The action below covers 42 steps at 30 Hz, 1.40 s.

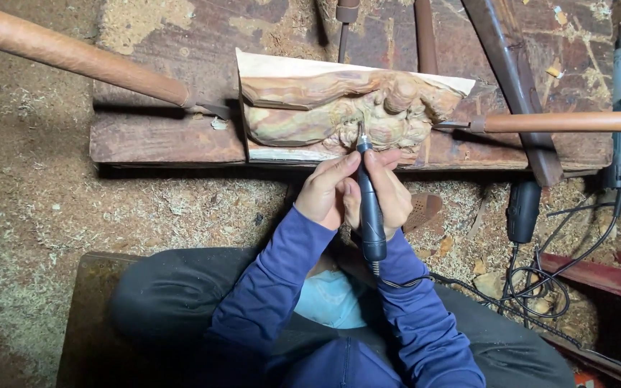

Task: A person uses a handheld rotary tool to carve fine details into a wooden figure while sitting on the floor of a workshop.

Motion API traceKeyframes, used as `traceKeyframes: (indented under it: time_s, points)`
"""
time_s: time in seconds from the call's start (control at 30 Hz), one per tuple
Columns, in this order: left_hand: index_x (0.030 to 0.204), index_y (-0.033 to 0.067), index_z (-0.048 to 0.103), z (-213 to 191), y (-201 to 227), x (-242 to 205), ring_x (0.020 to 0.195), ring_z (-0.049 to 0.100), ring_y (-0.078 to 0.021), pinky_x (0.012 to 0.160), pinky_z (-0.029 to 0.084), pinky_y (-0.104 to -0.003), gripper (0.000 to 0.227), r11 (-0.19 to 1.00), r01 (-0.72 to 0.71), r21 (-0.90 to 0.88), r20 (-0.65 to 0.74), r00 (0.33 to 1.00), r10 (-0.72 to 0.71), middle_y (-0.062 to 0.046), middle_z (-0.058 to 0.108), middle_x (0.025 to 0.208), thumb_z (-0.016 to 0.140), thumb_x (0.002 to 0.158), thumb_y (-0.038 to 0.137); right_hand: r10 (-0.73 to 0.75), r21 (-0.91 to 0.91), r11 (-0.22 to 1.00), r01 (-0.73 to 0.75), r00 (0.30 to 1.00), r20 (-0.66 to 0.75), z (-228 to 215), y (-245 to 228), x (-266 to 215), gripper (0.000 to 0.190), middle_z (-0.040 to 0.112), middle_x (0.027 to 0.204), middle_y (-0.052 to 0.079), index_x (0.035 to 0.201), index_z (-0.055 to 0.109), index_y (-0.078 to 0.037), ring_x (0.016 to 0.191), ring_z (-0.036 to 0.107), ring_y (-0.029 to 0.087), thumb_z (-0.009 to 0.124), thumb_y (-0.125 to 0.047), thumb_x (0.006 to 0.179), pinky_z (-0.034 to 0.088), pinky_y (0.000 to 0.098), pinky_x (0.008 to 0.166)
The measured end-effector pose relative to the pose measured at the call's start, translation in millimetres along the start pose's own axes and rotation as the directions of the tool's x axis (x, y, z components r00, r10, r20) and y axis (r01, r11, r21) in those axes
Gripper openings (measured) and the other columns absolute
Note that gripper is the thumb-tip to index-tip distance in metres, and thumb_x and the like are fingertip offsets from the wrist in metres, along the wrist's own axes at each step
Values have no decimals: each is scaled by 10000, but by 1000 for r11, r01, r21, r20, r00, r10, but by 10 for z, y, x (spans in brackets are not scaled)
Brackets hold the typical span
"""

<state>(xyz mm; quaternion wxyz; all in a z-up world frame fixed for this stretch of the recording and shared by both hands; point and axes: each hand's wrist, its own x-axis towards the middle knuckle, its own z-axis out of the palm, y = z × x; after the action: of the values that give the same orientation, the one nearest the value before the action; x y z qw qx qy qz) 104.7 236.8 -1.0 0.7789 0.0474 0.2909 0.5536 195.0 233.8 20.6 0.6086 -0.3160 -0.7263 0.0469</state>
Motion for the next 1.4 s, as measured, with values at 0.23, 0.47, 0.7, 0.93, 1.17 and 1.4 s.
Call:
traceKeyframes:
  time_s: [0.23, 0.47, 0.7, 0.93, 1.17, 1.4]
  points:
    - [761, 44, 643, 70, 39, -62, 406, 583, -136, 322, 496, -236, 247, 999, 37, 10, -29, 999, -36, -141, 508, 476, 703, 929, 214, -15, -6, 1000, 15, 1000, 11, -25, 30, 16, 351, 742, 916, 274, 1117, 717, 156, 686, 707, 392, 778, -77, 861, 560, 447, 587]
    - [1309, -174, 568, 49, 126, -182, 1327, 550, -332, 1106, 424, -291, 430, 998, -33, -49, 381, 923, 49, -310, 537, 1444, 502, 1008, 127, -15, -7, 1000, 15, 1000, -6, -44, -57, 95, 336, 731, 825, 245, 1072, 734, 158, 583, 651, 374, 773, -97, 856, 530, 436, 523]
    - [924, -54, 697, 260, 231, -287, 618, 633, -102, 430, 517, -134, 236, 1000, 6, -23, 108, 994, -3, -127, 591, 732, 620, 974, 163, -37, 33, 999, 37, 999, -9, -55, -5, 95, 331, 734, 860, 254, 1098, 722, 151, 603, 662, 377, 762, -91, 874, 520, 445, 525]
    - [964, -101, 706, 378, 234, -325, 1005, 672, -268, 764, 574, -271, 275, 997, -80, -8, 202, 976, 80, -243, 678, 1077, 626, 947, 161, -46, 37, 998, 47, 999, -27, -68, -30, 89, 319, 727, 810, 241, 1054, 733, 157, 543, 620, 353, 749, -101, 867, 503, 427, 485]
    - [1172, -144, 654, -21, 50, -126, 1382, 498, -346, 1147, 395, -329, 337, 997, -60, -42, 454, 888, 72, -301, 483, 1502, 520, 1009, 118, -54, 57, 997, 55, 998, -21, -104, -31, 105, 328, 732, 811, 246, 1048, 725, 172, 533, 622, 356, 753, -95, 859, 506, 430, 479]
    - [985, -126, 696, 171, 71, -170, 938, 722, -304, 700, 615, -237, 300, 997, -74, -6, 235, 969, 73, -311, 696, 1021, 585, 973, 152, -66, 72, 995, 66, 998, -4, -123, 41, 84, 327, 732, 835, 257, 1075, 720, 174, 582, 659, 370, 745, -84, 877, 523, 443, 510]
